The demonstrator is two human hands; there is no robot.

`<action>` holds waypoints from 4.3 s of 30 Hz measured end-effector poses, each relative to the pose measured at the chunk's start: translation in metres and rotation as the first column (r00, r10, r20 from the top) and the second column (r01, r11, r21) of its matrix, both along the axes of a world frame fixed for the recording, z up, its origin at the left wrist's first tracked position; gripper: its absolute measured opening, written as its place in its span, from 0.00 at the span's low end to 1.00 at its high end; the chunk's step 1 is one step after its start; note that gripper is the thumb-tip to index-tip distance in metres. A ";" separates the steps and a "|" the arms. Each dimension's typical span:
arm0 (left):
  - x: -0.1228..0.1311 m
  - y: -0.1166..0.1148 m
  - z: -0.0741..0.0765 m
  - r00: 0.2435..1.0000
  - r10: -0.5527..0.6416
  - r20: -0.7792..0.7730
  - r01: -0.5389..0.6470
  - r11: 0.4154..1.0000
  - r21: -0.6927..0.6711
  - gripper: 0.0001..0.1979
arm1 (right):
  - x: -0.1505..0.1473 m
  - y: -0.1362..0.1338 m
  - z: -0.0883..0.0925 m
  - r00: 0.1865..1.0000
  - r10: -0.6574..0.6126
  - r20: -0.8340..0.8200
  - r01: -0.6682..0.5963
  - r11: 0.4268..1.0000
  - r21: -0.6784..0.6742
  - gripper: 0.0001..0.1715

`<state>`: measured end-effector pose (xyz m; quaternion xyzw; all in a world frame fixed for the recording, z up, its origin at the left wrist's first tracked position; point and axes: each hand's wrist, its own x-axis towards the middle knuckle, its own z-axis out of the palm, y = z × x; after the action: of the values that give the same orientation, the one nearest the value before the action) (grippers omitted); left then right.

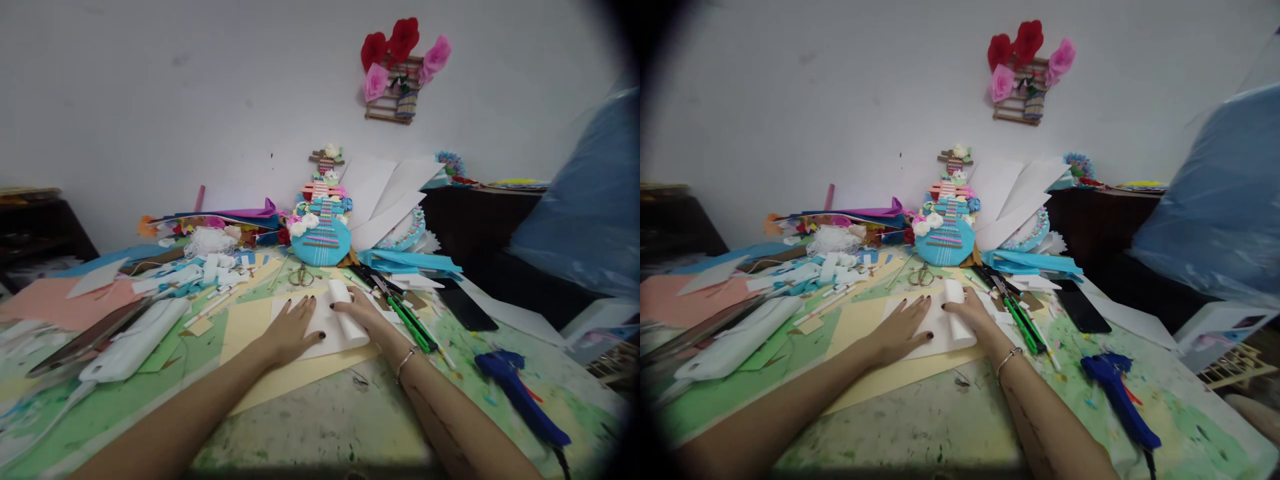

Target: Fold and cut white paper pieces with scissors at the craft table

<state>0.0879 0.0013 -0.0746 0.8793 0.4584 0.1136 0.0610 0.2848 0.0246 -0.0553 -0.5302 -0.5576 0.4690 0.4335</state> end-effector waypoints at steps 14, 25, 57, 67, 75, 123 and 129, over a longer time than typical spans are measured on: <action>0.003 0.003 -0.005 0.988 0.092 -0.127 -0.094 0.996 -0.007 0.42 | -0.022 -0.019 0.024 0.461 -0.255 0.850 -0.024 0.954 0.299 0.41; -0.004 -0.003 0.003 0.976 0.163 -0.144 -0.172 0.984 -0.053 0.42 | 0.018 -0.009 0.030 0.991 -0.093 -0.094 0.117 0.951 0.287 0.33; -0.003 -0.009 0.042 0.269 0.316 0.910 0.177 0.912 -0.369 0.41 | -0.016 -0.031 0.016 0.728 0.110 -0.677 -0.403 0.867 -0.293 0.23; -0.044 0.004 0.059 0.269 0.300 0.915 -0.032 0.953 -0.303 0.13 | -0.008 -0.021 0.008 0.741 0.185 -0.646 -0.334 0.936 -0.115 0.27; -0.067 0.007 0.071 0.339 0.406 0.849 -0.124 0.914 -0.387 0.26 | -0.007 -0.018 0.009 0.827 0.244 -0.506 -0.324 0.943 -0.075 0.43; -0.016 0.004 -0.004 0.977 0.208 -0.052 -0.208 0.978 0.005 0.43 | 0.040 -0.035 0.047 0.841 -0.461 0.282 0.285 0.822 0.492 0.45; -0.037 0.014 0.009 0.986 0.148 0.082 -0.139 0.984 -0.113 0.37 | 0.007 -0.047 0.035 0.955 -0.016 -0.297 0.073 0.981 0.182 0.39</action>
<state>0.0505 0.0149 -0.0651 0.8334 0.5228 0.1326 0.1203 0.2919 -0.0223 -0.0202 -0.4231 -0.5173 0.4769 0.5710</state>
